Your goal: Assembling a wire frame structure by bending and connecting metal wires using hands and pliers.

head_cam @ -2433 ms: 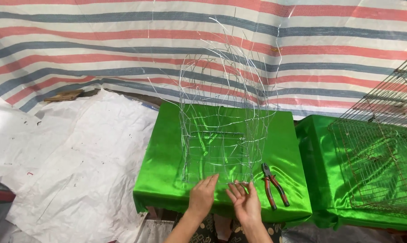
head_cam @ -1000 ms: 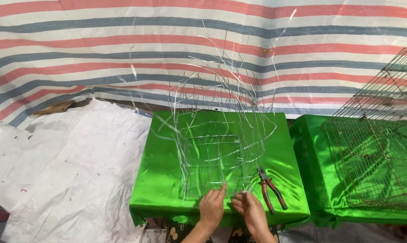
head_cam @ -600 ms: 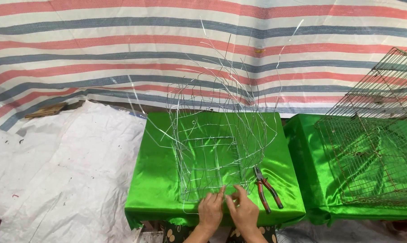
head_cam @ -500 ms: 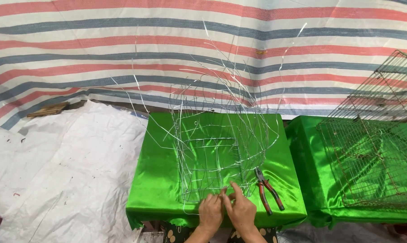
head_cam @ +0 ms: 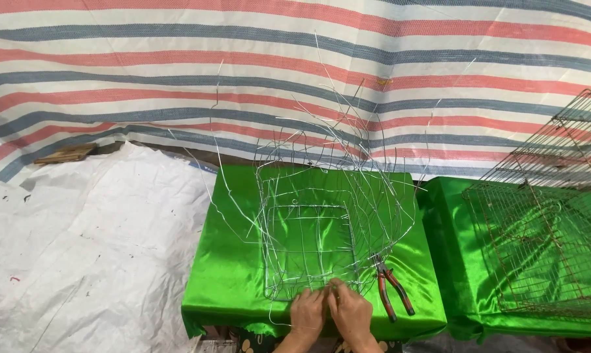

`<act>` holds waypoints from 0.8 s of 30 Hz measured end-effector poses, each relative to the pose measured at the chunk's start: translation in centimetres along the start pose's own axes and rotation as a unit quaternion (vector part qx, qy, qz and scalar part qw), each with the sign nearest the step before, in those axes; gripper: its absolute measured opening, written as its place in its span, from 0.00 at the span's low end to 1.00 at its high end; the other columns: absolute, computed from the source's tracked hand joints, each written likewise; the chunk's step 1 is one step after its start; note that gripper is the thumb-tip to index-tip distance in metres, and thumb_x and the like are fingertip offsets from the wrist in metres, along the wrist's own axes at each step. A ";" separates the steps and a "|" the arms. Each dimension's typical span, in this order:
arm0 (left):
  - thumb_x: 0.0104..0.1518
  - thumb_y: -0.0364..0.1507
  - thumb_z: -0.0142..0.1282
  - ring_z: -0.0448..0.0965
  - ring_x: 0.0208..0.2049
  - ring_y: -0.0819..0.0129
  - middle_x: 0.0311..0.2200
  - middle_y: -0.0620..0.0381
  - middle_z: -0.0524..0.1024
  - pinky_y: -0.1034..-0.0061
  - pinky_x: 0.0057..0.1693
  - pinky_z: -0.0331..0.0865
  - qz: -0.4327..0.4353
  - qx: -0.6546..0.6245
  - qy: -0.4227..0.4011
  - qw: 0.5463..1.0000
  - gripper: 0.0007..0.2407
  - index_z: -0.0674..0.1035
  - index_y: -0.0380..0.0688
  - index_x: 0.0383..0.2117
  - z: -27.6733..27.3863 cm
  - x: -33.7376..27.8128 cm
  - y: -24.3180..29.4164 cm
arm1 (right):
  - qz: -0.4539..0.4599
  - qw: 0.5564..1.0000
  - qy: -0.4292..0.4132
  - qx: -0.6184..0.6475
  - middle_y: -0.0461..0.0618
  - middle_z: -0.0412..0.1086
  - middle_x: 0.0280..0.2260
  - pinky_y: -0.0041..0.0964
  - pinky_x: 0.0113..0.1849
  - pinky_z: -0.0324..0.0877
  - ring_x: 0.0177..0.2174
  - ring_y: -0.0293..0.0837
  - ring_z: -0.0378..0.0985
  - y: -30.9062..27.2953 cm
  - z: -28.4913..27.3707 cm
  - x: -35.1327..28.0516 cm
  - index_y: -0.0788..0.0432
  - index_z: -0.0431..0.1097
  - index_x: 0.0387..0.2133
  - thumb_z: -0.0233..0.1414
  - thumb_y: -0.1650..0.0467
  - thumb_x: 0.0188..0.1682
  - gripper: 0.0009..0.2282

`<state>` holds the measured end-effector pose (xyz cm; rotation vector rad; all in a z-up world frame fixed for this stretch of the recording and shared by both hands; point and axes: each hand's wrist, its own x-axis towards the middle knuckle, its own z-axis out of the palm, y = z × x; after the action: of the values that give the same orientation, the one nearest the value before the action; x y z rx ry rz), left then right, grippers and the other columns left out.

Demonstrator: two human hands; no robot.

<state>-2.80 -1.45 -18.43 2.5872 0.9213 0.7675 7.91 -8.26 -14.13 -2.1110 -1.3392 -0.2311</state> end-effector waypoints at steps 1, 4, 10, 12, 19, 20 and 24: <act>0.60 0.40 0.55 0.74 0.25 0.65 0.21 0.61 0.79 0.69 0.28 0.74 0.000 0.000 0.001 1.000 0.10 0.80 0.49 0.32 0.0 0.2 0.0 | -0.001 1.000 0.000 0.000 0.34 0.67 0.12 0.23 0.10 0.53 0.09 0.27 0.58 0.2 0.1 0.0 0.48 0.73 0.38 0.55 0.62 0.50 0.07; 0.61 0.38 0.54 0.76 0.27 0.66 0.23 0.61 0.79 0.71 0.29 0.76 -0.010 -0.008 -0.006 1.000 0.08 0.79 0.50 0.34 -0.1 0.4 0.0 | 0.013 1.000 -0.019 -0.015 0.33 0.66 0.12 0.23 0.10 0.51 0.09 0.27 0.56 0.7 0.1 -0.2 0.45 0.71 0.40 0.53 0.60 0.50 0.09; 0.61 0.42 0.51 0.75 0.24 0.68 0.27 0.66 0.81 0.74 0.26 0.72 0.029 0.026 -0.001 0.999 0.25 0.55 0.72 0.65 0.3 0.3 -0.4 | 0.078 0.994 -0.022 0.072 0.38 0.80 0.23 0.26 0.13 0.69 0.12 0.31 0.75 0.0 -3.6 1.5 0.52 0.68 0.48 0.53 0.60 0.48 0.17; 0.59 0.40 0.54 0.73 0.22 0.70 0.26 0.65 0.81 0.75 0.24 0.69 0.026 0.015 0.001 1.000 0.22 0.66 0.66 0.60 0.0 0.5 -0.2 | 0.091 0.991 -0.022 0.094 0.39 0.79 0.21 0.27 0.15 0.75 0.15 0.33 0.79 -0.5 -4.4 2.4 0.54 0.69 0.46 0.54 0.63 0.49 0.14; 0.58 0.41 0.55 0.69 0.21 0.73 0.22 0.69 0.77 0.78 0.23 0.68 0.032 0.030 0.014 0.999 0.21 0.68 0.69 0.59 0.9 0.2 -0.8 | 0.091 0.992 -0.048 0.075 0.47 0.78 0.25 0.21 0.10 0.75 0.12 0.33 0.77 0.3 -3.0 2.2 0.58 0.69 0.40 0.54 0.66 0.50 0.09; 0.58 0.40 0.55 0.69 0.21 0.73 0.22 0.68 0.76 0.77 0.25 0.70 0.037 0.035 0.010 0.999 0.22 0.67 0.70 0.60 0.8 0.2 -0.8 | 0.093 0.990 -0.054 0.090 0.46 0.78 0.25 0.20 0.13 0.80 0.15 0.33 0.80 0.3 -3.0 2.0 0.56 0.69 0.37 0.54 0.66 0.51 0.07; 0.58 0.39 0.55 0.69 0.21 0.73 0.21 0.68 0.75 0.76 0.27 0.71 0.045 0.041 -0.002 0.998 0.21 0.68 0.68 0.59 0.7 0.2 -0.8 | 0.082 0.986 -0.043 0.140 0.47 0.79 0.23 0.16 0.17 0.84 0.19 0.34 0.86 0.2 -2.9 1.9 0.55 0.71 0.33 0.52 0.69 0.52 0.03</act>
<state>-2.66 -0.79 -19.22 2.7166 0.8574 0.7633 9.52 -8.58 -11.00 -1.9951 -1.1621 0.1131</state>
